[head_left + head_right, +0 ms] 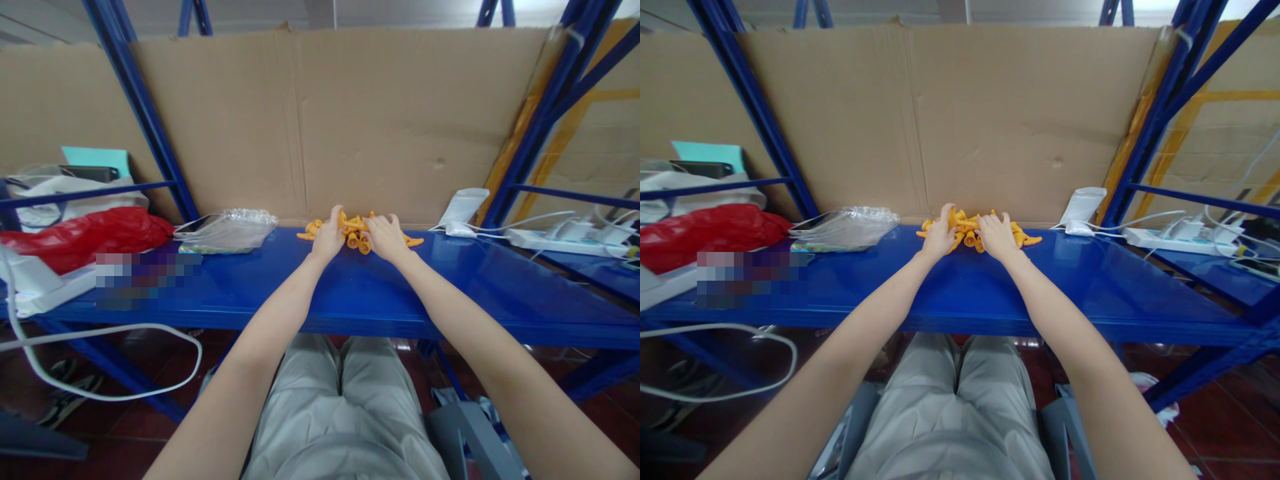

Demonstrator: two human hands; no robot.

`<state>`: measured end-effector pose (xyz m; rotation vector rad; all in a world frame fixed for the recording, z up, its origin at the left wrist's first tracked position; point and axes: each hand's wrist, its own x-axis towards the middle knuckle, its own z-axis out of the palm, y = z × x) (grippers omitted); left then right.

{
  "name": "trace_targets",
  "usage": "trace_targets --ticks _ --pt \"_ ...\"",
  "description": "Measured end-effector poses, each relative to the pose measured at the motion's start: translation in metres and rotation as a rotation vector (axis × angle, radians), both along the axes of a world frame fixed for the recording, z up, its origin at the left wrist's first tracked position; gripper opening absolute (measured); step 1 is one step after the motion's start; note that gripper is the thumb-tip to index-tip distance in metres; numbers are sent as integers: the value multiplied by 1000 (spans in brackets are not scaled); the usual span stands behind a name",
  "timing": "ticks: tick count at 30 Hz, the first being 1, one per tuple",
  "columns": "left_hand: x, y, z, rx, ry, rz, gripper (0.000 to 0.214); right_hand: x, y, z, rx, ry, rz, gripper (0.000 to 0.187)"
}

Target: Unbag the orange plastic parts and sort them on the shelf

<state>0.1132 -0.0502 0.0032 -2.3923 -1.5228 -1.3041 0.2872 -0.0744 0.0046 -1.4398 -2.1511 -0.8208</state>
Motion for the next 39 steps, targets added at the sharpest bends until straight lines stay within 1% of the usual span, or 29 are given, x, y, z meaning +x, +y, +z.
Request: trace_targets --ticks 4,9,13,19,26,30,34,39 --pt "-1 -2 1 18 67 6 62 0 6 -5 -62 52 2 42" --pt "0 -4 1 24 113 -25 61 1 4 -1 -121 59 -43 36" --pt "2 0 -1 46 64 -55 61 0 -1 5 -97 35 -68 35" --pt "3 8 -5 -33 -53 -29 60 -1 -5 8 22 -21 -52 39" --pt "1 6 -4 -33 -45 -23 61 -1 -4 3 17 33 -10 41" --pt "2 4 -4 -33 -32 -36 62 -2 -2 1 -9 41 -25 42" --pt "2 3 -5 -34 -30 -55 61 -2 -4 3 -48 26 -48 38" --pt "3 4 -6 -23 -50 -76 62 -2 -5 5 -39 34 -62 34"
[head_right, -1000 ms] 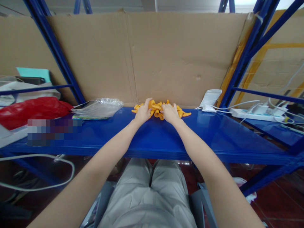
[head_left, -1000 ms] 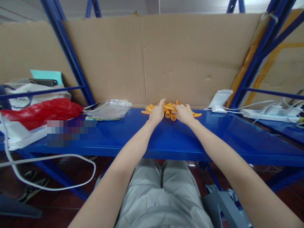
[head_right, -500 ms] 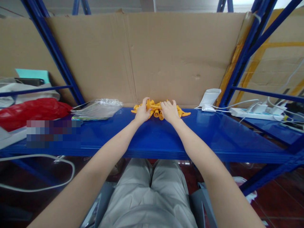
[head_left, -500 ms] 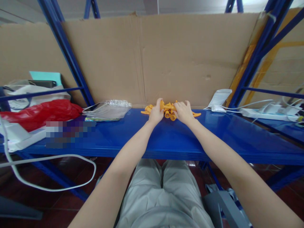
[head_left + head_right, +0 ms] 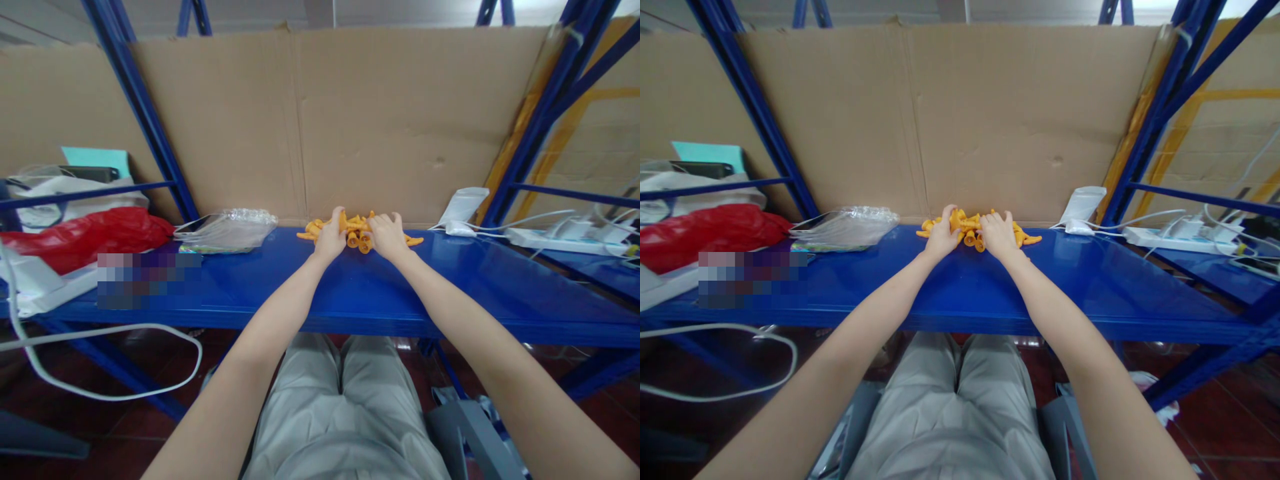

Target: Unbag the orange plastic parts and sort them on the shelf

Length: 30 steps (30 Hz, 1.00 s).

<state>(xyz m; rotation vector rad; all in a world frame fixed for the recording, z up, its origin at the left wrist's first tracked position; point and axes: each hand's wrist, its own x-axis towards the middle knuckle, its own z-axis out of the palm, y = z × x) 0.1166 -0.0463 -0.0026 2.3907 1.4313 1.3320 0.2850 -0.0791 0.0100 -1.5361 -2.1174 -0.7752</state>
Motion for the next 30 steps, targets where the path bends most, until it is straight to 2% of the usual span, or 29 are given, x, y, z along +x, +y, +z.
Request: trace_targets --ticks 15,20,24,30 --pt "2 -7 4 -26 15 31 61 1 1 -3 48 20 7 32" --pt "0 -4 3 -21 31 64 61 -1 2 -6 -5 35 -9 39" --pt "-1 -5 3 -33 46 49 61 0 1 -5 -46 19 -13 36" --pt "1 -10 6 -72 14 40 61 3 1 -3 25 22 2 34"
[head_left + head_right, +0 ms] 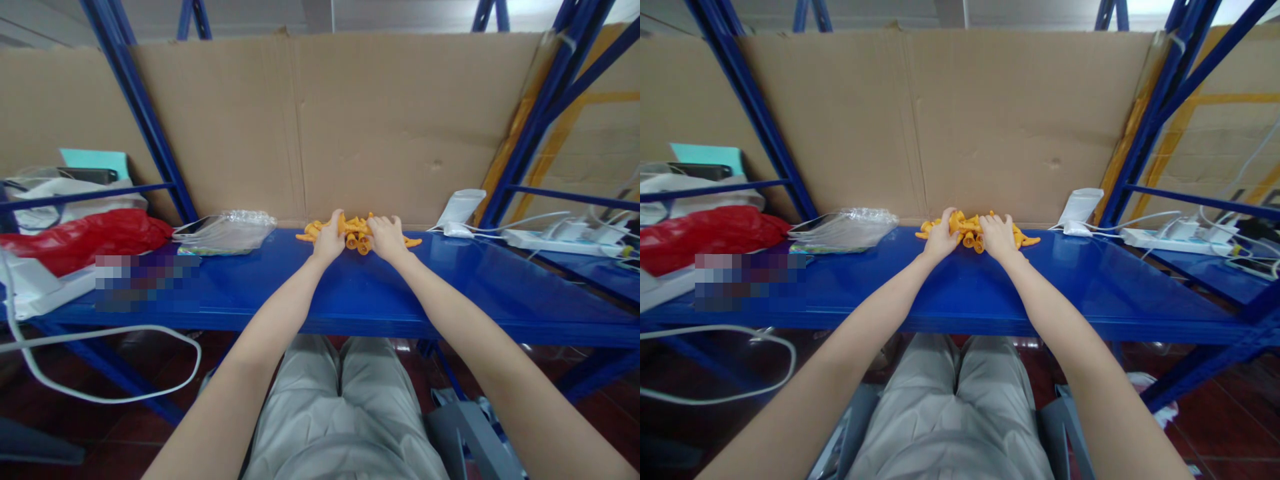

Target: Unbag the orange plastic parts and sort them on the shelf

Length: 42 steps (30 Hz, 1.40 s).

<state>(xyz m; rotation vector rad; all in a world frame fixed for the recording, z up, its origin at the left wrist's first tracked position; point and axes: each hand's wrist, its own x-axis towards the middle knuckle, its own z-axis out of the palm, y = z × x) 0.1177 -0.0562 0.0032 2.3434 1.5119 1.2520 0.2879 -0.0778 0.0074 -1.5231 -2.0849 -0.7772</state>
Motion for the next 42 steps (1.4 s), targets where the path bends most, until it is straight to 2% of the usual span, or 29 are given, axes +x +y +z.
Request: trace_targets --ticks 15,21,30,42 --pt "2 -2 1 -19 45 10 61 -5 -5 3 -85 32 -124 33" --pt "3 -3 2 -53 80 34 62 -2 -2 2 -59 36 -109 34" --pt "5 -7 5 -110 135 147 61 -2 -2 2 -49 7 -140 37" --pt "7 -5 5 -149 91 142 62 -2 -4 7 6 -59 -126 39"
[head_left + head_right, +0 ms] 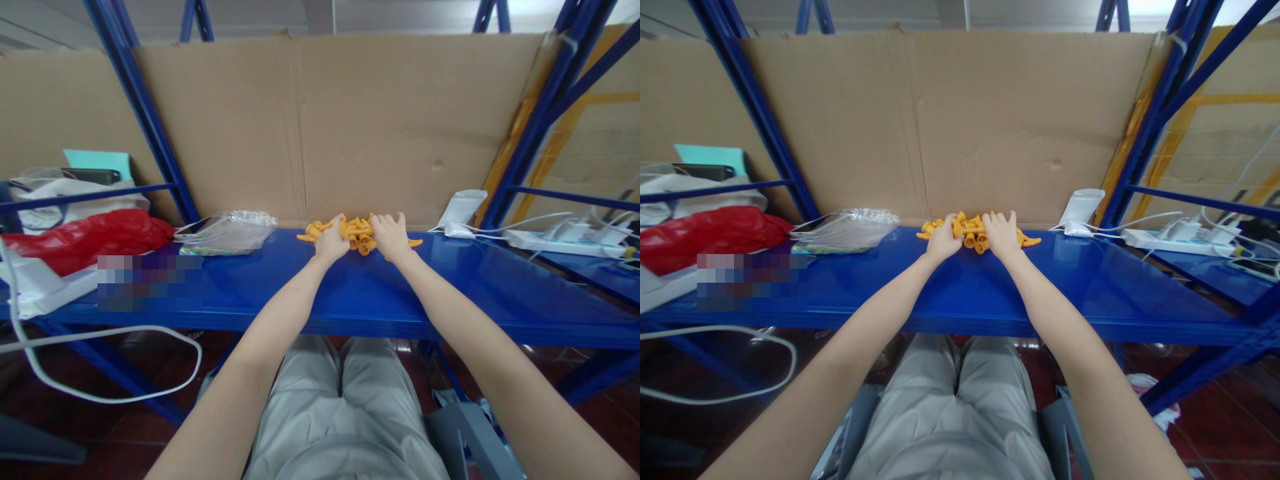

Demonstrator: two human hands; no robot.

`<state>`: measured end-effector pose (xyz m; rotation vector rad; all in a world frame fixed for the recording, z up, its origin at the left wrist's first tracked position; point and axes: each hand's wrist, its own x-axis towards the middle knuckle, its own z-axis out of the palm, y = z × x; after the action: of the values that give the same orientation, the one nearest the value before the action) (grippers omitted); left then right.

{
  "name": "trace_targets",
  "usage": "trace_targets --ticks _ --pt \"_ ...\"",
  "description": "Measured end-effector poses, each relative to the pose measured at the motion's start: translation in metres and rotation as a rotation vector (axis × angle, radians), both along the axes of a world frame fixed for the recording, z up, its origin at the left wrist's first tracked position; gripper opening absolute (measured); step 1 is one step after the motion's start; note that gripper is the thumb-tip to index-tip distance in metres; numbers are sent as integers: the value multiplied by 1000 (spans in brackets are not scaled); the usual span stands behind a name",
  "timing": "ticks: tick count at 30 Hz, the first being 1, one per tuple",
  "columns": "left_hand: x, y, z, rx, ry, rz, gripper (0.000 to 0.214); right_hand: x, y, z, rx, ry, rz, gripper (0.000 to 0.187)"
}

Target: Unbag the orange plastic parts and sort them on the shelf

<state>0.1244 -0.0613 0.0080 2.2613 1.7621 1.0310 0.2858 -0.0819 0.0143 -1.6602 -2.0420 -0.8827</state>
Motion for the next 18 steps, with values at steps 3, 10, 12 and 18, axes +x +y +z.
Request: trace_targets --ticks 3,10,12,18 --pt "0 6 -4 -57 -85 -28 61 3 2 0 35 -3 3 38" --pt "-5 4 -1 -86 -90 -13 54 30 10 0 81 177 -57 35" --pt "-6 0 2 -86 -67 -3 53 42 12 0 82 291 -97 32" --pt "-8 -2 3 -43 -17 20 50 72 13 3 -36 696 -359 37"
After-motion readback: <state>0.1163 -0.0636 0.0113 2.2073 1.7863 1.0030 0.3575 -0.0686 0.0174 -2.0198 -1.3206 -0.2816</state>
